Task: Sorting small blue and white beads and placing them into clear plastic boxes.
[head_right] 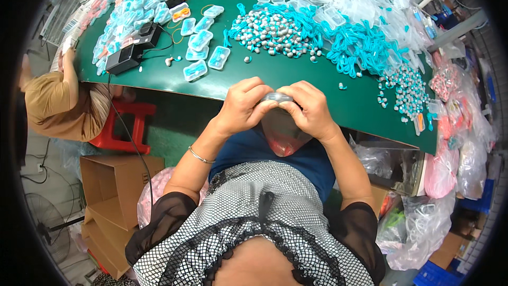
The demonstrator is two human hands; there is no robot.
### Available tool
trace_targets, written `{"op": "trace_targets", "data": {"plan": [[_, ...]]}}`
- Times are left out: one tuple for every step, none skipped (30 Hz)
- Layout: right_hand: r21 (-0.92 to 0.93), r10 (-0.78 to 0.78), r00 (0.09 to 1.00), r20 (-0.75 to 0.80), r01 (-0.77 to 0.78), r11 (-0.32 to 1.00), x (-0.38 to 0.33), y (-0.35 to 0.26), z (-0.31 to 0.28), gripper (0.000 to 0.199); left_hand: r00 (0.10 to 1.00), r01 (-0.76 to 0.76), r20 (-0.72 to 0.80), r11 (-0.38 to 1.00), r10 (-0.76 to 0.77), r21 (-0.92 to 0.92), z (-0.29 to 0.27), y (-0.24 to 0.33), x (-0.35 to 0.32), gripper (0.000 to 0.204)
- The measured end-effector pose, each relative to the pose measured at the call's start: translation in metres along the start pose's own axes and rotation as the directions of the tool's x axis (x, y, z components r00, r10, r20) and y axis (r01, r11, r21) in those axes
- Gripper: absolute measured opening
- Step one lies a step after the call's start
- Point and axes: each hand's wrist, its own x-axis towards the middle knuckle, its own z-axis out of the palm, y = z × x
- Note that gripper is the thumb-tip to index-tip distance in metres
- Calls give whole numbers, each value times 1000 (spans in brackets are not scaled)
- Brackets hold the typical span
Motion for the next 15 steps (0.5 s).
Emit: {"op": "trace_targets", "data": {"plan": [[10,-16,1000,-5,16,1000,3,-1,1,20,1000,-15,5,1000,15,-4,-4,-1,1,24],[8,-18,1000,-7,18,1000,6,-3,1,20,1000,-18,5,1000,18,-3,-8,-1,3,24],[8,-29,1000,5,29,1000,9,-5,0,20,1000,-28,2,1000,28,0,-11,1,4,24],[8,-37,999,18,37,999,12,-8,-2,21,999,-38,1,999,38,1,-14,2,5,25],[6,-31,999,18,31,1000,15,-12,-3,21,999,-36,3,999,36,-4,-17,3,5,25],[14,-59,998,38,58,998,19,-15,-6,22,999,-33,-7,999,33,-21,-19,4,6,26],[23,-85,995,57,83,996,20,-19,-8,24,999,-30,-16,999,29,-38,-21,6,6,26],[19,-72,996,57,71,997,19,-22,-9,24,999,-53,-8,998,53,-27,-24,9,7,29],[17,-80,995,68,79,997,18,-26,-11,26,999,-51,-3,998,51,-37,-26,12,7,29],[15,-87,993,78,86,996,17,-28,-12,27,999,-43,3,997,43,-65,-26,14,7,29],[13,-77,994,78,76,997,14,-28,-12,27,999,-34,9,995,35,-93,-25,16,7,30],[0,-88,994,70,88,996,13,-28,-13,27,999,-32,12,995,33,-99,-25,17,8,30],[-13,-100,993,62,101,995,12,-29,-14,27,999,-27,23,993,29,-111,-25,18,10,30],[-14,-95,994,62,96,995,12,-31,-15,27,999,-22,34,992,26,-123,-25,19,11,29],[-20,-91,993,72,93,995,11,-34,-16,26,999,-19,37,992,24,-125,-25,20,11,29]]}}
